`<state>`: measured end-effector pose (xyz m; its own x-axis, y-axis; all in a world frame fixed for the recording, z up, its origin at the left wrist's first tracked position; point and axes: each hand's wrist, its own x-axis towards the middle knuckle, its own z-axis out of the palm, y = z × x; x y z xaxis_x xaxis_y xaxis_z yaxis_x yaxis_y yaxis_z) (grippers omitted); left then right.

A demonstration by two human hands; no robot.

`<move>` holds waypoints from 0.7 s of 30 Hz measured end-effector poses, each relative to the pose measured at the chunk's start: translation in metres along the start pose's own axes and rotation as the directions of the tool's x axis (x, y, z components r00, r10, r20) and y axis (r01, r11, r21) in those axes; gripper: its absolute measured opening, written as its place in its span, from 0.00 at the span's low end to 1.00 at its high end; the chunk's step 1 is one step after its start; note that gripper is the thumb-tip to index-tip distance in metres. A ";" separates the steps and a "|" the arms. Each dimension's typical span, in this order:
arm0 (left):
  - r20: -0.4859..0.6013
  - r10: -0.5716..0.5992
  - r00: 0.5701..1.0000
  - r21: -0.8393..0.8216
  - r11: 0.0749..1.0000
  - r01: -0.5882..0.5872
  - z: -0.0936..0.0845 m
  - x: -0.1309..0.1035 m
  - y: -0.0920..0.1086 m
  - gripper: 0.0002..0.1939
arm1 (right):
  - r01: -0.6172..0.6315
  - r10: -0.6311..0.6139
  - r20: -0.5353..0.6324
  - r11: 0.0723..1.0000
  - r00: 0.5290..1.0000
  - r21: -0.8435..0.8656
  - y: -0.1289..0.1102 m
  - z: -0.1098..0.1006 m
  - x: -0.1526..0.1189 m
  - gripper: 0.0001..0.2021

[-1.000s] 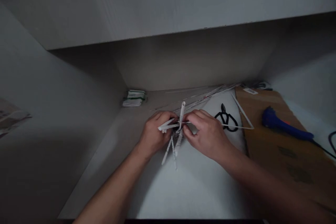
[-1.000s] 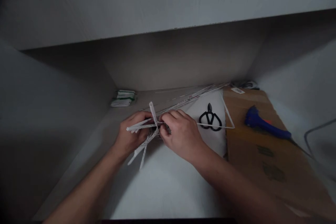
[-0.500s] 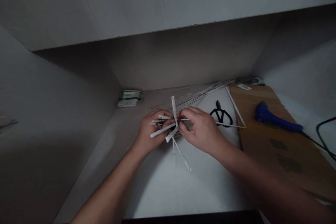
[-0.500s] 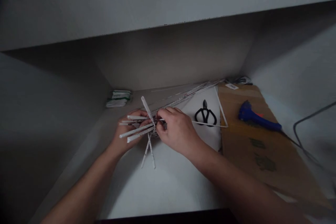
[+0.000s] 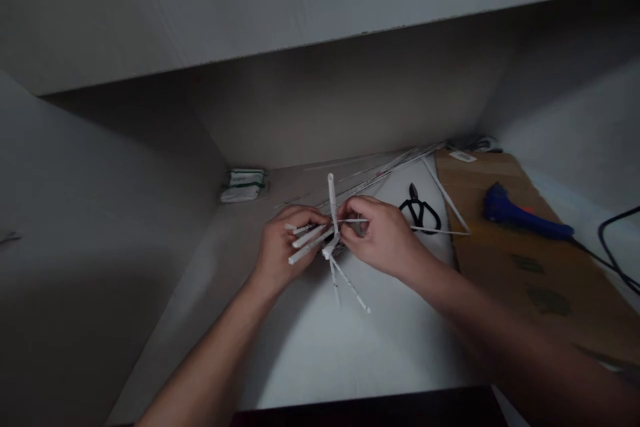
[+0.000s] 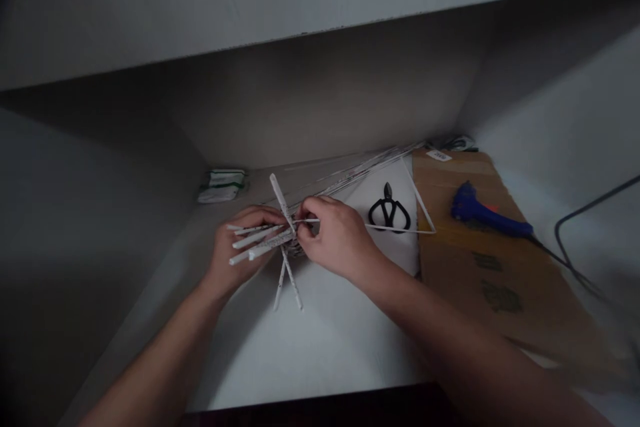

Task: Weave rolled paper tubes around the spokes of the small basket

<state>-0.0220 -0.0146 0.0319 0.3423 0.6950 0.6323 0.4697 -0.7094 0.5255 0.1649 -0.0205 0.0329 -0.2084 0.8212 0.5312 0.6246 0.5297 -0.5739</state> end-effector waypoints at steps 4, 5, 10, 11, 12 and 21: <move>0.013 0.009 1.000 0.035 0.999 -0.009 -0.003 0.000 0.001 0.03 | 0.004 -0.004 -0.008 0.999 1.000 0.049 -0.003 0.000 -0.001 0.08; 0.013 0.012 1.000 0.050 0.999 -0.013 -0.004 0.000 0.001 0.03 | 0.002 -0.002 -0.006 0.998 1.000 0.055 -0.004 0.000 -0.001 0.08; 0.046 -0.025 0.999 0.104 0.994 0.020 -0.011 0.001 0.002 0.02 | -0.014 0.014 0.002 0.999 1.000 0.047 -0.005 -0.007 0.000 0.18; 0.052 -0.042 0.998 0.103 0.994 0.036 -0.013 0.002 0.002 0.02 | 0.003 -0.003 -0.002 0.999 1.000 0.039 -0.005 -0.009 0.000 0.19; 0.055 -0.057 0.997 0.095 0.994 0.052 -0.014 0.002 0.002 0.02 | 0.030 -0.029 -0.019 0.999 0.999 0.026 -0.006 -0.011 0.001 0.18; 0.082 -0.260 0.962 -0.039 0.964 0.264 -0.019 0.005 0.003 0.05 | 0.052 -0.060 -0.112 0.996 0.992 -0.067 -0.010 -0.007 -0.005 0.05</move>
<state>-0.0346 -0.0156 0.0475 0.2737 0.8628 0.4250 0.5111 -0.5047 0.6957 0.1646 -0.0319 0.0400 -0.1596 0.7592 0.6309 0.6618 0.5566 -0.5023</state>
